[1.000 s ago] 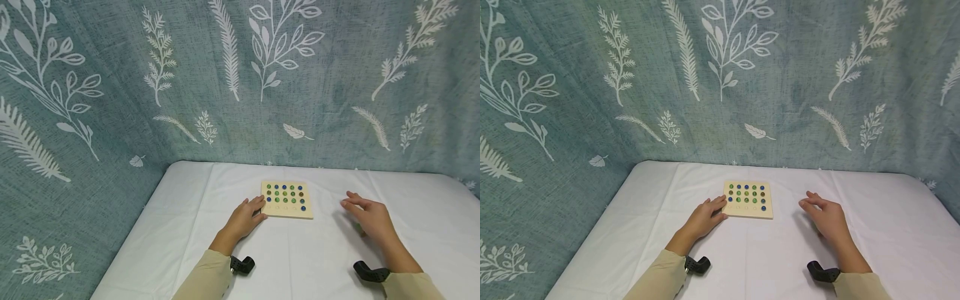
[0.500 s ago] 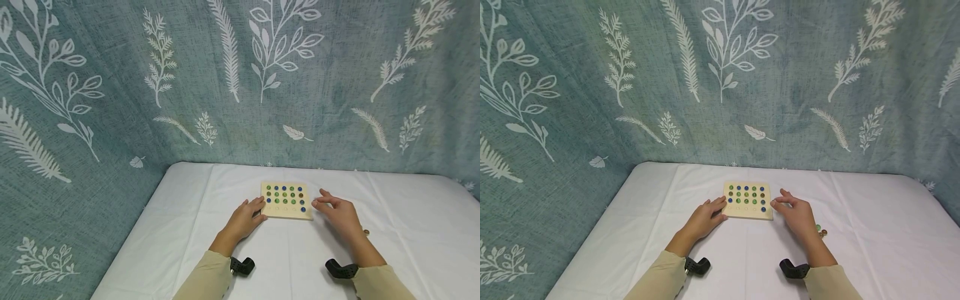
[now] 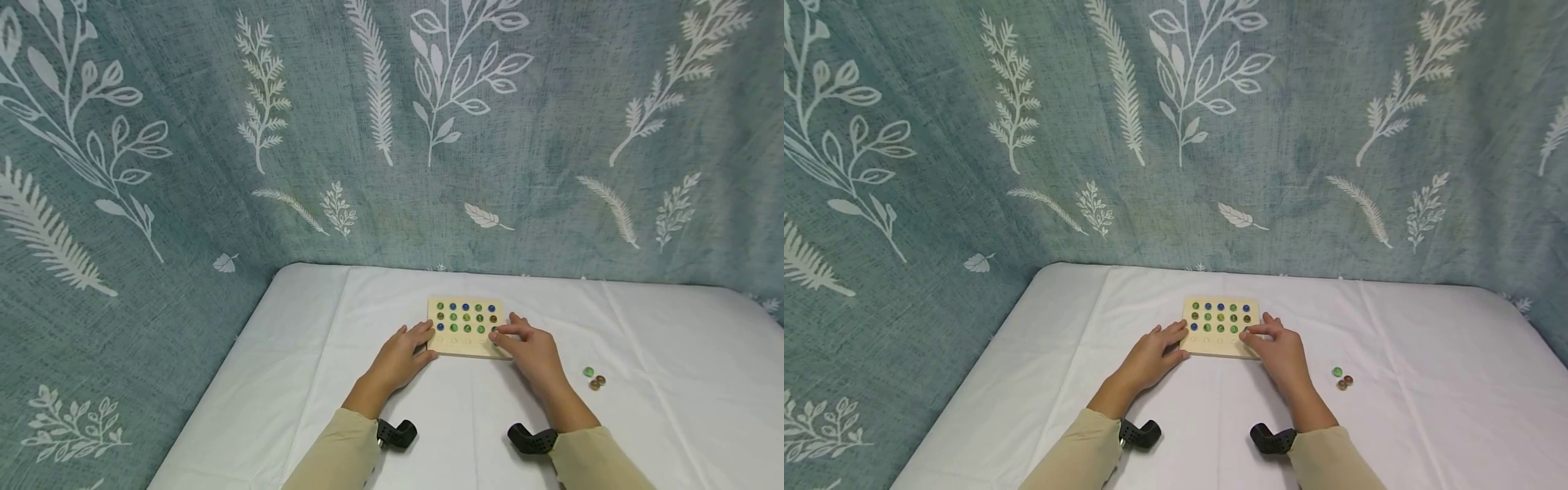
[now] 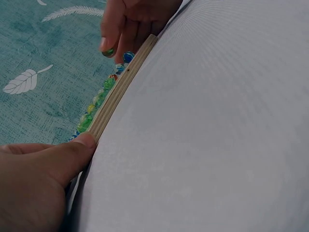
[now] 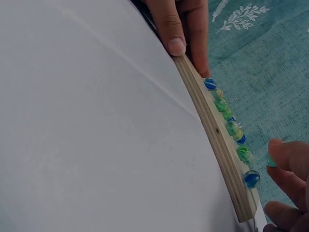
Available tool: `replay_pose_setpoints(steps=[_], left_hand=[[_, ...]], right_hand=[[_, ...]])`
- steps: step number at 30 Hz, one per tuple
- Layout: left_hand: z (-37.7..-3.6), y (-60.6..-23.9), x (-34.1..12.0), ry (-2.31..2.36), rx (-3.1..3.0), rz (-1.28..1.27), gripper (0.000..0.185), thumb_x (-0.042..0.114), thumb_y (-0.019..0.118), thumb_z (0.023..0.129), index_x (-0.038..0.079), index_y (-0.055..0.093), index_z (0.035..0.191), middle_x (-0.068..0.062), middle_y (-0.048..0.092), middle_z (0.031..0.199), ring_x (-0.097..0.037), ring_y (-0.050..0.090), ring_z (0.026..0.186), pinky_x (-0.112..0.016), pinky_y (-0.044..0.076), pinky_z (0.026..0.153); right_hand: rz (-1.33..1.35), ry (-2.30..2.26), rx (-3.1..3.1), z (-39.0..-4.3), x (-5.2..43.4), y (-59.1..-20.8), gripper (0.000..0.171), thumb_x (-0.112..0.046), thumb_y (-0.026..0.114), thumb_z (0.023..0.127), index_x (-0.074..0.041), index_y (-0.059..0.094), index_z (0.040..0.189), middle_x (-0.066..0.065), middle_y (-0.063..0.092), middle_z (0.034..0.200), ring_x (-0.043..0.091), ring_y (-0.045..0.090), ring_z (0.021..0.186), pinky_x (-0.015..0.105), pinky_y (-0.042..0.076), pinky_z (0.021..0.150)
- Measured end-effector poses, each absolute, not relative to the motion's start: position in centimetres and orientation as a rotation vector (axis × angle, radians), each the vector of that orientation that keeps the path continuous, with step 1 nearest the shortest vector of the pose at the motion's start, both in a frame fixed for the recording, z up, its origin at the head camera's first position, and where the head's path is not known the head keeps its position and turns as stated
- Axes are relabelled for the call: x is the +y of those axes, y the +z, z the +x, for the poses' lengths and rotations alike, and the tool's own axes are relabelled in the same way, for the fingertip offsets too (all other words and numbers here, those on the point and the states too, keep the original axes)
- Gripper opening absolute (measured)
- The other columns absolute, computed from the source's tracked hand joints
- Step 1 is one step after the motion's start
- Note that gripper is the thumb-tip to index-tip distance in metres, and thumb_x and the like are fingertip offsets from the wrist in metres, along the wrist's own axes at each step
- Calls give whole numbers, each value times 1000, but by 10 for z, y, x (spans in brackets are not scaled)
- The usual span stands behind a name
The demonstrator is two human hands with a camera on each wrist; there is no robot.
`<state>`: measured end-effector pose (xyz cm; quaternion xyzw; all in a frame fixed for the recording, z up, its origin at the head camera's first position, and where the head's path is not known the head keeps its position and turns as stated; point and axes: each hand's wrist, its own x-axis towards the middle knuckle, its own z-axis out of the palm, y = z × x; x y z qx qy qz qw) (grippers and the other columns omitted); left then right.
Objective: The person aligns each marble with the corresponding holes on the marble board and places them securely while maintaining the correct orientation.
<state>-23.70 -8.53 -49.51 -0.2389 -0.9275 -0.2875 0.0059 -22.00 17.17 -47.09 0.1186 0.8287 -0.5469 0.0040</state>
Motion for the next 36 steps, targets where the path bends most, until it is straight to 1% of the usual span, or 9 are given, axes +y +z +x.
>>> replay_pose_setpoints(steps=[6,16,22,26,36], left_hand=[[-238,-496,-85,-891,-2888,-755,57,34,65,95,12,50,145,3,42,154,-14,39,143,-36,24,125],[-238,-496,-85,-878,-2888,-771,56,35,64,96,12,50,145,3,42,154,-14,39,143,-37,25,124],[-237,-493,-86,-882,-2891,-765,56,34,65,96,12,50,145,3,42,154,-14,39,143,-37,24,125],[-237,-494,-86,-884,-2897,-758,56,33,65,96,12,50,145,3,42,154,-14,39,143,-36,24,125],[-238,-496,-86,-884,-2891,-765,57,34,65,95,13,50,145,4,42,154,-14,39,143,-37,25,124]], right_hand=[[319,-1707,2598,-220,167,-473,44,-28,74,88,4,69,118,12,27,161,31,6,153,52,9,126],[274,-1631,2646,-217,162,-476,40,-27,75,87,2,71,114,15,23,162,34,2,153,55,5,126],[227,-1525,2715,-217,159,-478,37,-30,75,88,-2,73,112,17,21,162,37,1,153,60,6,124],[214,-1487,2748,-218,158,-479,36,-29,75,87,-2,74,112,18,22,161,39,2,152,62,6,123],[213,-1429,2778,-218,157,-478,35,-27,75,86,-3,74,111,18,22,161,40,3,152,64,8,122]])
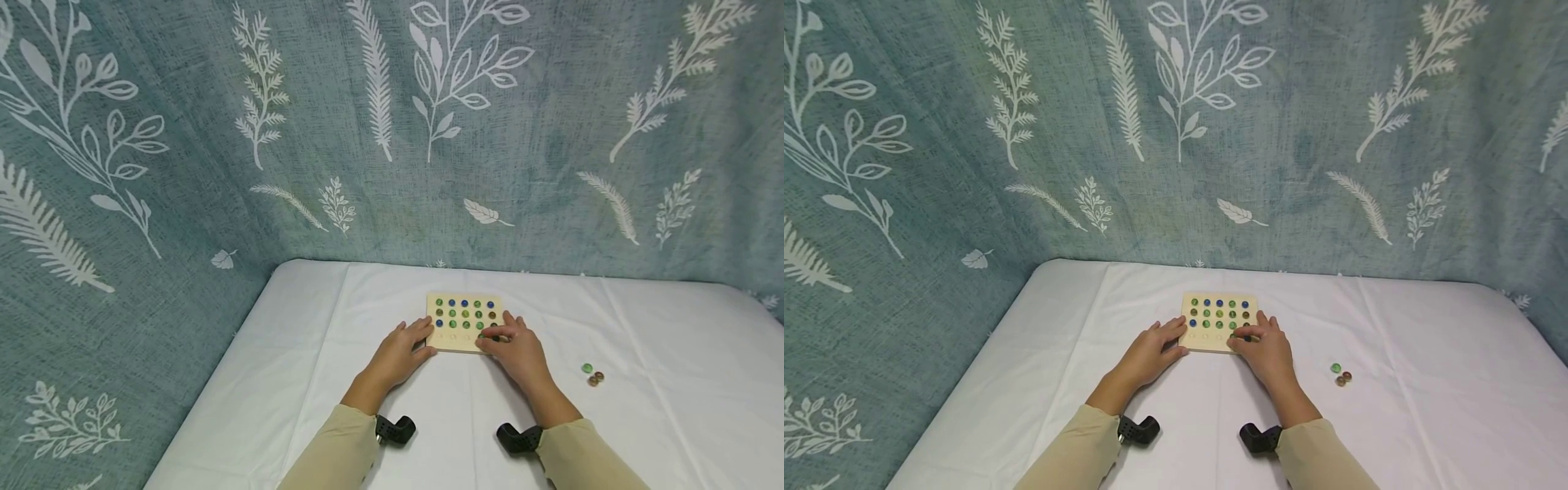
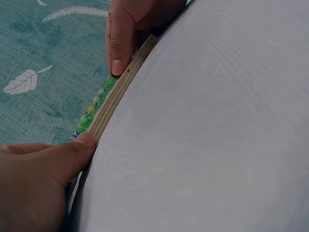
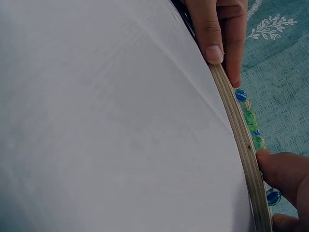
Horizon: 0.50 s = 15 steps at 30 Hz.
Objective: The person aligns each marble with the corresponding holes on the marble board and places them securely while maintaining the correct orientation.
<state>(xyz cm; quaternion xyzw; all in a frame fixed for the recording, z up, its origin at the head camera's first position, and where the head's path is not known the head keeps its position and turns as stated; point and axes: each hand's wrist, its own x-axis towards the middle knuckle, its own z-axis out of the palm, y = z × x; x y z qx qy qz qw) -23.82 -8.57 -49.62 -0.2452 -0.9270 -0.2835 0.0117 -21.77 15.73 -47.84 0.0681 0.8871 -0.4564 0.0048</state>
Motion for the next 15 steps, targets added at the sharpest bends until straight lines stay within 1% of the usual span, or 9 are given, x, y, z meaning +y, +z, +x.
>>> replay_pose_setpoints(steps=[15], left_hand=[[-238,-495,-85,-877,-2888,-770,56,34,65,95,12,50,145,3,42,154,-13,40,142,-35,23,125]], right_hand=[[216,-1419,2781,-218,158,-478,35,-26,76,85,-3,74,113,18,22,162,41,4,152,64,8,121]])
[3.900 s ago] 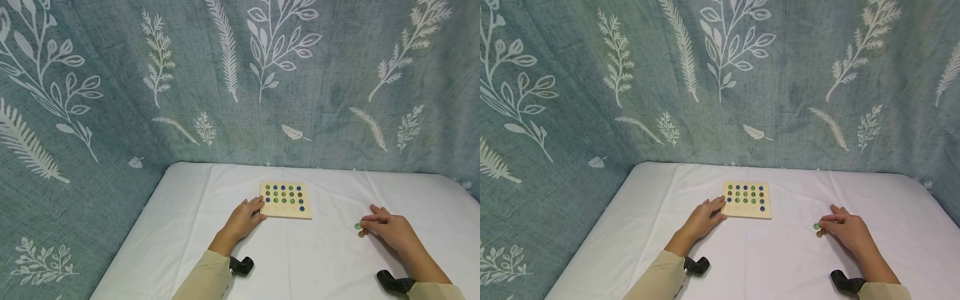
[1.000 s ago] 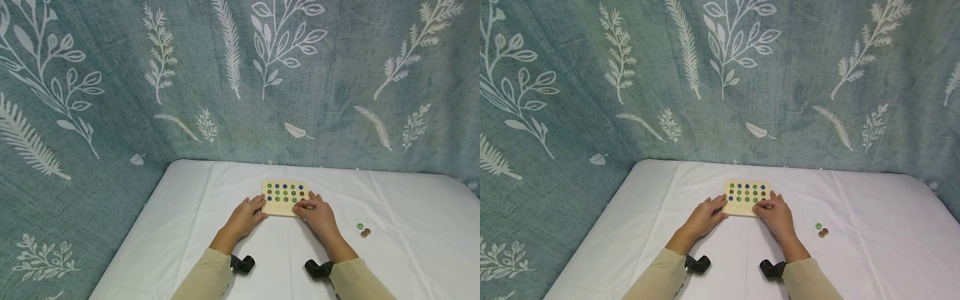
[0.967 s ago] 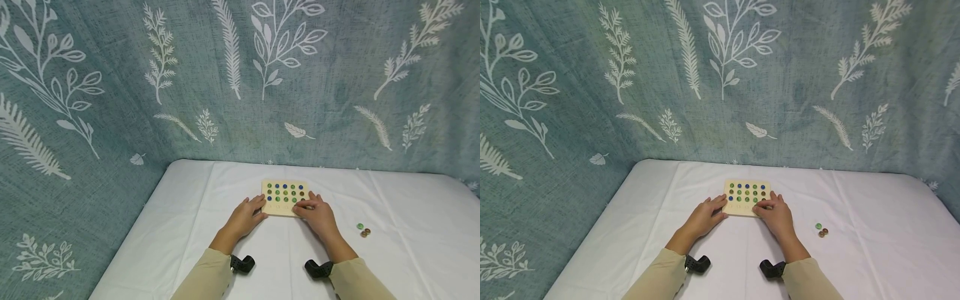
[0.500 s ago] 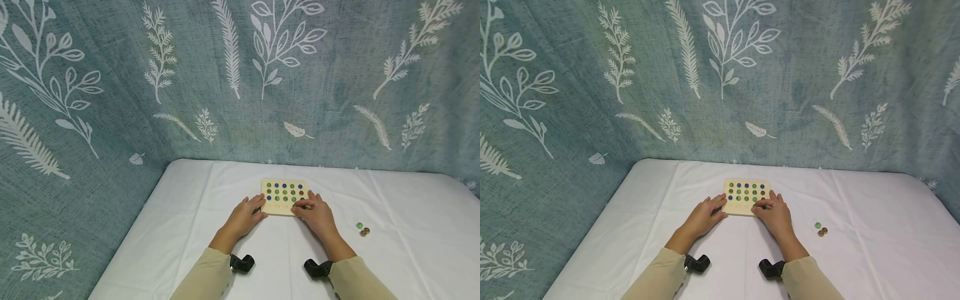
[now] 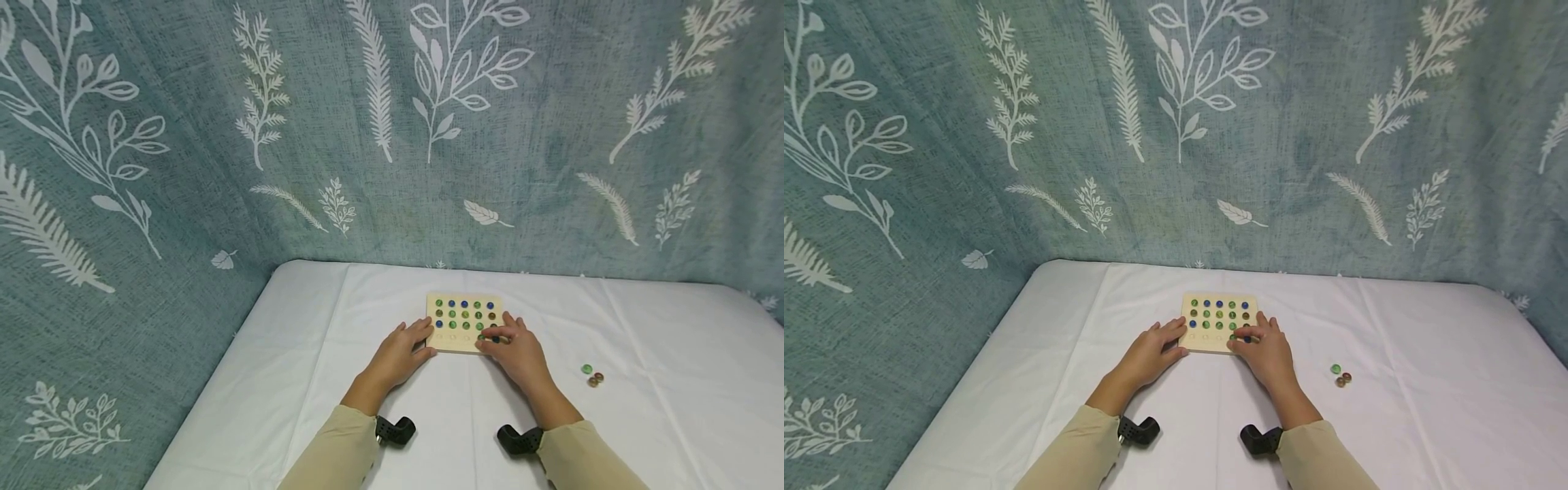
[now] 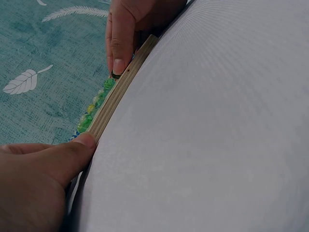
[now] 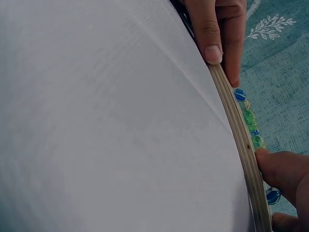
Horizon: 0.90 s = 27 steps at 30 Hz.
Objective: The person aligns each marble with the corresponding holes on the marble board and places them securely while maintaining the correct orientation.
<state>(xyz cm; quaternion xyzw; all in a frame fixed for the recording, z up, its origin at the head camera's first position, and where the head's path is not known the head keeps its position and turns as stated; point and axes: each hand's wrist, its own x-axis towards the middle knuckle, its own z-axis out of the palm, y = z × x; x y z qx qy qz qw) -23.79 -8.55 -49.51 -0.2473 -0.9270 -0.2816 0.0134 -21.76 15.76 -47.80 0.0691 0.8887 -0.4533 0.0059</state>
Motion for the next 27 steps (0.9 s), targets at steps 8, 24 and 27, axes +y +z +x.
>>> replay_pose_setpoints(steps=[8,24,27], left_hand=[[-238,-495,-86,-887,-2876,-768,56,34,65,95,12,50,145,3,43,154,-14,40,142,-36,24,124],[-237,-496,-85,-882,-2888,-765,56,35,64,96,13,51,145,3,42,154,-15,40,143,-36,24,125],[-237,-496,-86,-875,-2884,-763,56,35,64,95,13,51,145,3,43,154,-15,40,142,-36,25,124]], right_hand=[[212,-1416,2786,-218,157,-478,35,-26,76,85,-4,74,112,18,22,161,41,4,151,65,8,121],[191,-1517,2659,-217,170,-472,59,-38,78,84,-6,63,130,16,23,162,37,4,152,59,9,124],[153,-1483,2668,-214,178,-465,62,-42,77,84,-7,61,133,16,25,161,39,9,151,60,13,123]])
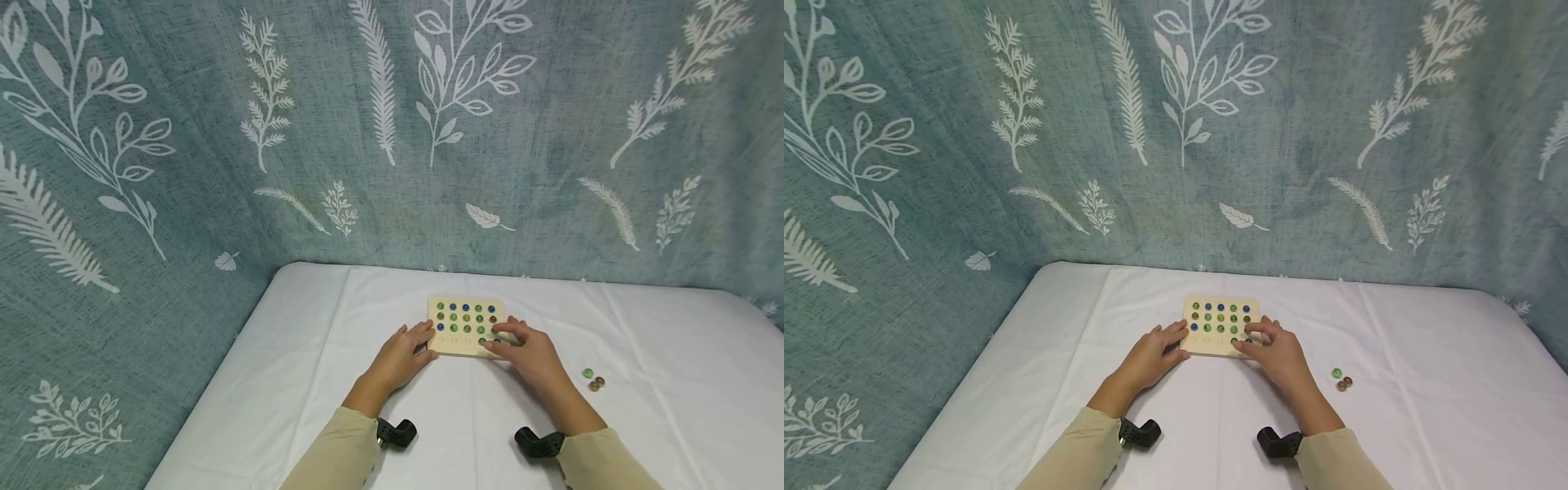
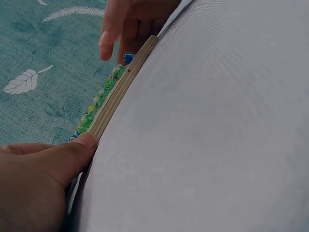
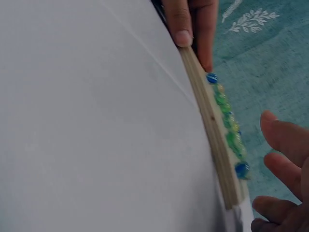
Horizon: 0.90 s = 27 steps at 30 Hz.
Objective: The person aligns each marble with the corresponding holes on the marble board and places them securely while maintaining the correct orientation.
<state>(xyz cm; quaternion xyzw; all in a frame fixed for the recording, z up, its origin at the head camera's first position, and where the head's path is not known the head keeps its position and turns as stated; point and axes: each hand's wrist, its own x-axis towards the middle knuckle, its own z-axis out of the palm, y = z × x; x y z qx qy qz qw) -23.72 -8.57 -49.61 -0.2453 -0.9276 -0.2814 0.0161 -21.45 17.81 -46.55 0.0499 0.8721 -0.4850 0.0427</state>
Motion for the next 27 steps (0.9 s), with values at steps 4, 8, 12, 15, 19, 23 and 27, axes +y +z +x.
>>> replay_pose_setpoints(steps=[4,8,12,15,19,23,27], left_hand=[[-237,-496,-86,-866,-2882,-769,56,35,64,96,12,51,145,3,42,154,-15,40,142,-36,25,124],[-237,-497,-86,-870,-2885,-771,56,35,64,96,12,50,145,3,42,154,-15,40,142,-36,25,124],[-238,-496,-86,-870,-2886,-771,56,35,64,96,12,51,145,2,42,154,-15,40,143,-37,25,124],[-237,-496,-86,-863,-2887,-767,56,35,64,96,12,51,145,3,42,154,-15,40,142,-37,25,124],[-237,-496,-85,-863,-2893,-763,56,35,64,96,12,51,145,3,42,154,-15,40,142,-37,26,124],[-237,-496,-85,-875,-2899,-756,56,36,64,96,13,50,145,3,42,155,-15,40,143,-38,25,124],[-238,-496,-85,-877,-2899,-756,56,36,64,96,13,50,145,3,42,155,-15,39,143,-37,25,124]], right_hand=[[172,-1399,2711,-210,193,-454,67,-49,74,85,-8,59,136,13,27,161,40,15,150,64,19,119],[193,-1348,2743,-202,215,-445,75,-59,70,84,-8,57,137,12,29,160,42,17,149,67,23,116],[218,-1326,2740,-194,241,-441,83,-67,67,82,-7,55,139,12,29,160,46,17,148,65,38,107],[250,-1284,2718,-188,260,-441,87,-69,64,83,-6,53,142,14,26,161,50,15,146,62,46,98],[296,-1249,2670,-180,283,-444,90,-69,61,84,-4,48,145,16,23,161,49,20,145,57,47,95],[348,-1249,2636,-172,303,-448,91,-68,61,85,-3,46,146,17,21,161,48,22,145,63,39,103],[372,-1176,2685,-166,316,-453,88,-69,58,87,0,51,141,21,25,158,52,20,143,70,32,106]])
